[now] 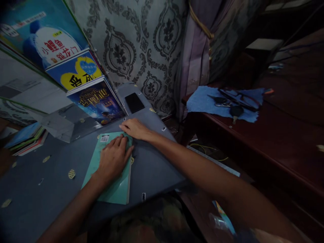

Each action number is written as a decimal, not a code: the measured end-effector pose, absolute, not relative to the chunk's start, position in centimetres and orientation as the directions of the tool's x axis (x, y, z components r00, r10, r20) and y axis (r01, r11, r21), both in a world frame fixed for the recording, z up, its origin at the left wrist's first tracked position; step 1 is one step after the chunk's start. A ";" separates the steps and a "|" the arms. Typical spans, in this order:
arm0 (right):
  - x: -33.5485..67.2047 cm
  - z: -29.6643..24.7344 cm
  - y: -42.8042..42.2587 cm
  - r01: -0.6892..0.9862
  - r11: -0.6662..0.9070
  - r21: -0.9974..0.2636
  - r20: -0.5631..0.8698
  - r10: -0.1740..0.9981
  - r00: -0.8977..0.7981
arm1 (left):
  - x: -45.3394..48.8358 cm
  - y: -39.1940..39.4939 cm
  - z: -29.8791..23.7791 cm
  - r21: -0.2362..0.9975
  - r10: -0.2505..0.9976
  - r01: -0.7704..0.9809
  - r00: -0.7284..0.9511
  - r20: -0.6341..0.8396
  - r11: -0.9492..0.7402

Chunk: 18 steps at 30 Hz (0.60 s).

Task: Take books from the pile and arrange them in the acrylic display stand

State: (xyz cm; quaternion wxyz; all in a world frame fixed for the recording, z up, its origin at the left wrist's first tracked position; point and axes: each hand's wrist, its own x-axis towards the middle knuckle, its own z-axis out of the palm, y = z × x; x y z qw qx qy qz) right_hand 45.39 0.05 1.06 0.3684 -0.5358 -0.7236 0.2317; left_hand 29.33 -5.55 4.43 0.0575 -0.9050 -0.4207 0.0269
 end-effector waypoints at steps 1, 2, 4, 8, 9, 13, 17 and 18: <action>45.5 1.0 0.1 0.587 0.315 -0.746 0.278 0.948 -0.155 | 29.1 -5.6 4.1 -0.124 0.757 0.753 0.654 0.019 -0.647; 45.6 1.0 0.1 0.565 0.309 -0.765 0.270 0.951 -0.154 | 28.9 -5.6 3.7 -0.117 0.747 0.745 0.664 0.035 -0.657; 45.7 0.8 0.2 0.521 0.293 -0.801 0.254 0.956 -0.147 | 28.6 -5.4 3.2 -0.095 0.721 0.721 0.692 0.039 -0.686; 45.5 0.3 0.4 0.504 0.289 -0.814 0.271 0.956 -0.111 | 28.1 -4.5 3.2 -0.030 0.660 0.660 0.751 -0.022 -0.751; 45.5 0.1 0.3 0.516 0.297 -0.803 0.284 0.953 -0.106 | 27.9 -4.2 3.3 -0.013 0.647 0.647 0.762 -0.031 -0.762; 45.4 0.0 0.2 0.570 0.312 -0.760 0.309 0.945 -0.106 | 26.5 -2.2 3.7 0.037 0.610 0.611 0.792 -0.033 -0.791; 45.4 0.3 0.1 0.609 0.299 -0.734 0.289 0.950 -0.118 | 23.8 0.2 3.6 0.033 0.744 0.744 0.668 -0.002 -0.667; 45.4 0.4 0.0 0.633 0.289 -0.718 0.276 0.953 -0.123 | 23.1 0.7 3.5 0.043 0.772 0.772 0.635 0.007 -0.635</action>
